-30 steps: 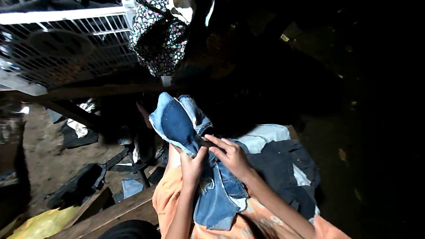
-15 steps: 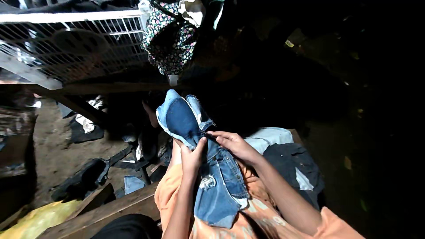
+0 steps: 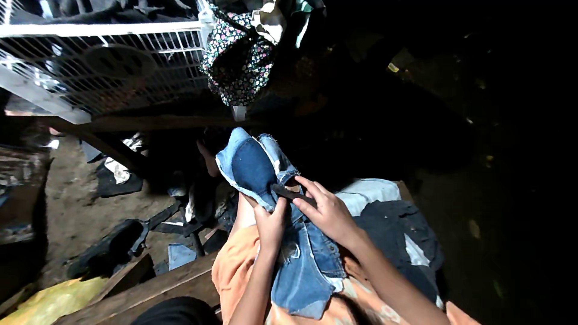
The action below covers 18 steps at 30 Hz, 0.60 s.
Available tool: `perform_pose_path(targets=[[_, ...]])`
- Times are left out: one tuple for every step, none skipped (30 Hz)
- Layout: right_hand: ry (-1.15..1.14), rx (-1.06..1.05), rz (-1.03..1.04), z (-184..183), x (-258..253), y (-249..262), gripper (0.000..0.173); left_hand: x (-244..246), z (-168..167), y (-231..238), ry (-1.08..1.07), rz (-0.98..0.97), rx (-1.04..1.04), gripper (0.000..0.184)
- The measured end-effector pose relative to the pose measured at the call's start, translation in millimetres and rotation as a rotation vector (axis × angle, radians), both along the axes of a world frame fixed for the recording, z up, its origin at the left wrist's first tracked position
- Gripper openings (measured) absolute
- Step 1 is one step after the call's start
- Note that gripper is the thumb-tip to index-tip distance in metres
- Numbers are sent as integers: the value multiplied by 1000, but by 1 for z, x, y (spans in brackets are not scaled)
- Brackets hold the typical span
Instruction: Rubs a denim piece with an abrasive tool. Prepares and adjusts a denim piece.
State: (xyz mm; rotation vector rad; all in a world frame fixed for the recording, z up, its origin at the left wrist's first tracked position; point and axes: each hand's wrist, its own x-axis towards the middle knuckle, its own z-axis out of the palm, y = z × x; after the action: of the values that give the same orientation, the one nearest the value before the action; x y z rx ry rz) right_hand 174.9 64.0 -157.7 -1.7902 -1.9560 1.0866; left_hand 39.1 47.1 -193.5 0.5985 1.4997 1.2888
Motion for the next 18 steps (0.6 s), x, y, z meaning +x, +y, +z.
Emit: perform_pose_path(targets=[[45, -36, -7, 2, 2, 2, 58, 0, 1, 0, -5, 10, 0, 18], [80, -76, -9, 5, 5, 5, 58, 1, 3, -1, -11, 20, -4, 21], [101, -110, -6, 7, 7, 8, 59, 3, 5, -2, -14, 39, -5, 20], [108, -133, 5, 10, 10, 10, 60, 4, 6, -3, -21, 53, -4, 20], [105, -153, 18, 12, 12, 11, 61, 5, 7, -3, -29, 63, -1, 20], [101, -181, 37, 16, 14, 12, 62, 6, 7, -4, -33, 73, 3, 20], [106, -206, 56, 21, 16, 10, 63, 6, 7, -3, -31, 79, -1, 21], [123, -218, 68, 26, 18, 7, 63, 6, 7, -3, -26, 78, -7, 24], [148, -211, 72, 31, 18, 3, 61, 5, 6, -2, -19, 76, -17, 27], [175, -189, 71, 33, 17, -1, 61, 5, 4, -1, -10, 72, -30, 26], [197, -170, 67, 35, 15, -5, 62, 4, 2, 1, 5, 68, -45, 22], [203, -154, 60, 34, 13, -8, 62, 3, 2, 3, 23, 62, -57, 17], [195, -140, 47, 31, 10, -9, 61, 3, 2, 5, 37, 53, -63, 15], [175, -131, 31, 27, 7, -9, 59, 1, 4, 7, 35, 39, -74, 18], [153, -119, 15, 22, 5, -10, 59, 0, 5, 8, 19, 28, -82, 22], [137, -102, -6, 17, 2, -10, 57, -1, 6, 9, 10, 36, -91, 21], [121, -67, -24, 11, 0, -11, 56, -1, 7, 10, -4, 44, -91, 23], [114, -32, -37, 7, -3, -12, 55, -1, 7, 9, -26, 49, -85, 27]])
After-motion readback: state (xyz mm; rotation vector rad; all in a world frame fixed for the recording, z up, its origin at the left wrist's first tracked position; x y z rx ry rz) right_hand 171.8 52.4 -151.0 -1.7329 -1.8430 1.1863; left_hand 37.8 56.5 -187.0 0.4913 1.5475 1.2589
